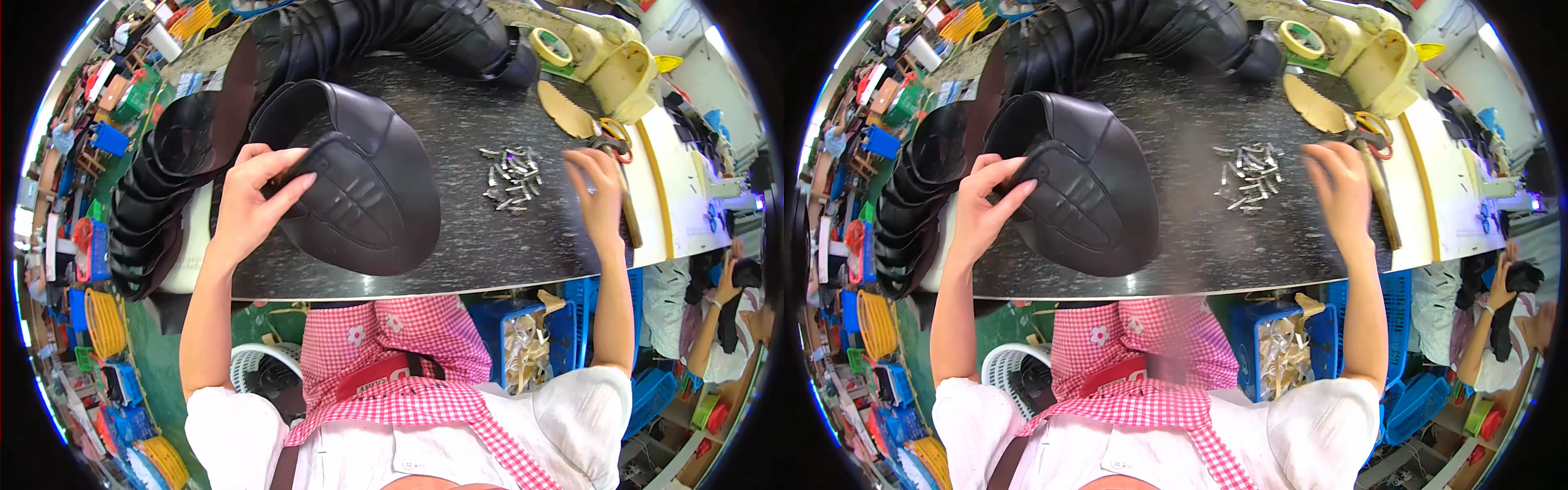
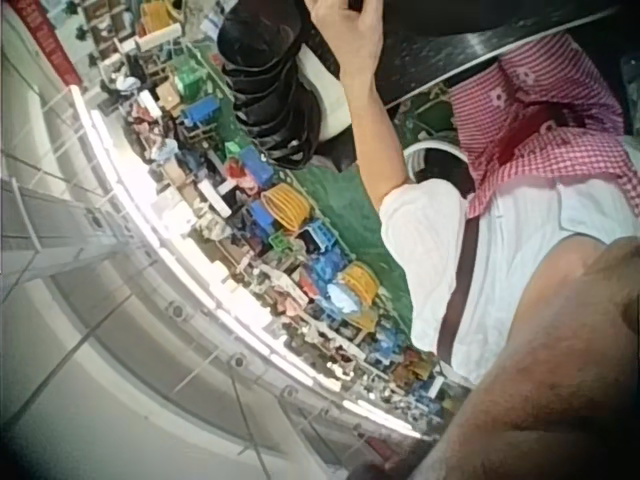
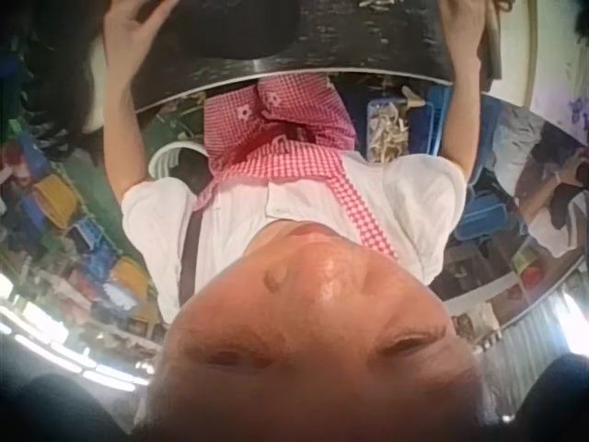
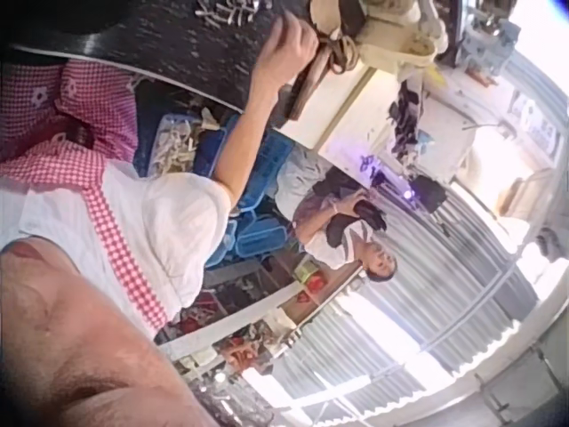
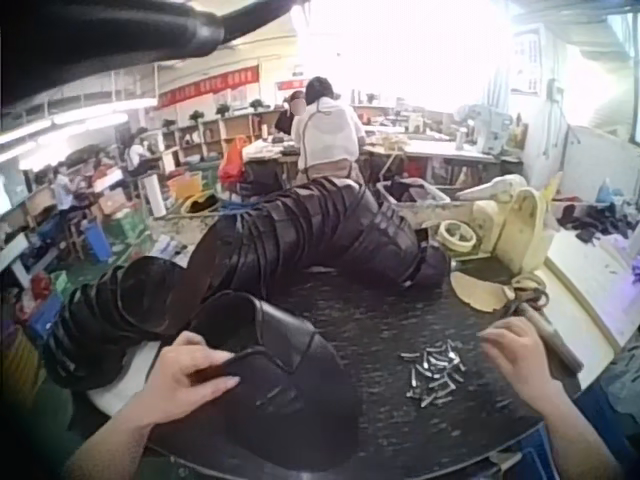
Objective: Manually assembling leather shoe upper parts using nails and a hammer at a factory workbench.
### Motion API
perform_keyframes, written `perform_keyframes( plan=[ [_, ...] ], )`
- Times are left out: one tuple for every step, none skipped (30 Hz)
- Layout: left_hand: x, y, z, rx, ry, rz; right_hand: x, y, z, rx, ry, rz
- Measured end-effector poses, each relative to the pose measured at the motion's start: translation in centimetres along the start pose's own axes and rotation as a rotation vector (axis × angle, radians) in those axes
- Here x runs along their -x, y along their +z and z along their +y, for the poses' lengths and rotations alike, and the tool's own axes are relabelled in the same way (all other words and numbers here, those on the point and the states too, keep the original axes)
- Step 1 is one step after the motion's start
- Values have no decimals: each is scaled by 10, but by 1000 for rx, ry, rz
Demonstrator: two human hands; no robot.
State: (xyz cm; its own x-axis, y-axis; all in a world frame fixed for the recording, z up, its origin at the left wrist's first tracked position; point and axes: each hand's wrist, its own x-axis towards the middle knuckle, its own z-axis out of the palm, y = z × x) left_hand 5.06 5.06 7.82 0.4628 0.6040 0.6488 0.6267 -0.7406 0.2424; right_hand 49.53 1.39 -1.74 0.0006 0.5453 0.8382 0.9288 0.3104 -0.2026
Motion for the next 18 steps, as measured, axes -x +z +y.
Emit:
perform_keyframes(
  plan=[
    [8,-6,1,8,18,0,-17,10,-17,-67,-152,-66],
    [13,-5,0,-74,56,-23,-31,19,-34,-58,-180,-117],
    [15,0,-4,-116,148,-50,-42,26,-46,-46,-210,-168],
    [22,5,-17,-155,147,-117,-50,32,-54,-67,-222,-169],
    [25,9,-20,-190,148,-181,-58,36,-55,-38,-198,-284],
    [30,10,-19,-254,199,-104,-63,38,-57,-4,-175,-399],
    [30,15,-14,-311,255,-23,-67,36,-55,-43,-135,-443],
    [29,17,-1,-342,284,121,-69,37,-49,-77,-59,-485],
    [32,16,11,-349,282,227,-70,37,-46,-108,20,-526],
    [41,18,16,-284,280,280,-69,37,-54,-110,17,-528],
    [53,21,22,-218,276,333,-65,31,-70,-281,30,-476],
    [65,32,30,-42,212,253,-58,26,-88,-451,45,-422],
    [75,45,40,132,143,175,-48,24,-112,-584,-108,-380],
    [80,57,51,252,91,137,-35,22,-147,-782,-66,-362],
    [81,69,61,379,49,98,-22,23,-172,-897,-57,-378],
    [89,79,73,594,-100,100,-10,26,-188,-918,-120,-375],
    [97,88,79,811,-246,95,6,38,-196,-920,-94,-314],
    [105,93,77,893,-292,119,15,46,-202,-1037,17,-328]
  ],
)
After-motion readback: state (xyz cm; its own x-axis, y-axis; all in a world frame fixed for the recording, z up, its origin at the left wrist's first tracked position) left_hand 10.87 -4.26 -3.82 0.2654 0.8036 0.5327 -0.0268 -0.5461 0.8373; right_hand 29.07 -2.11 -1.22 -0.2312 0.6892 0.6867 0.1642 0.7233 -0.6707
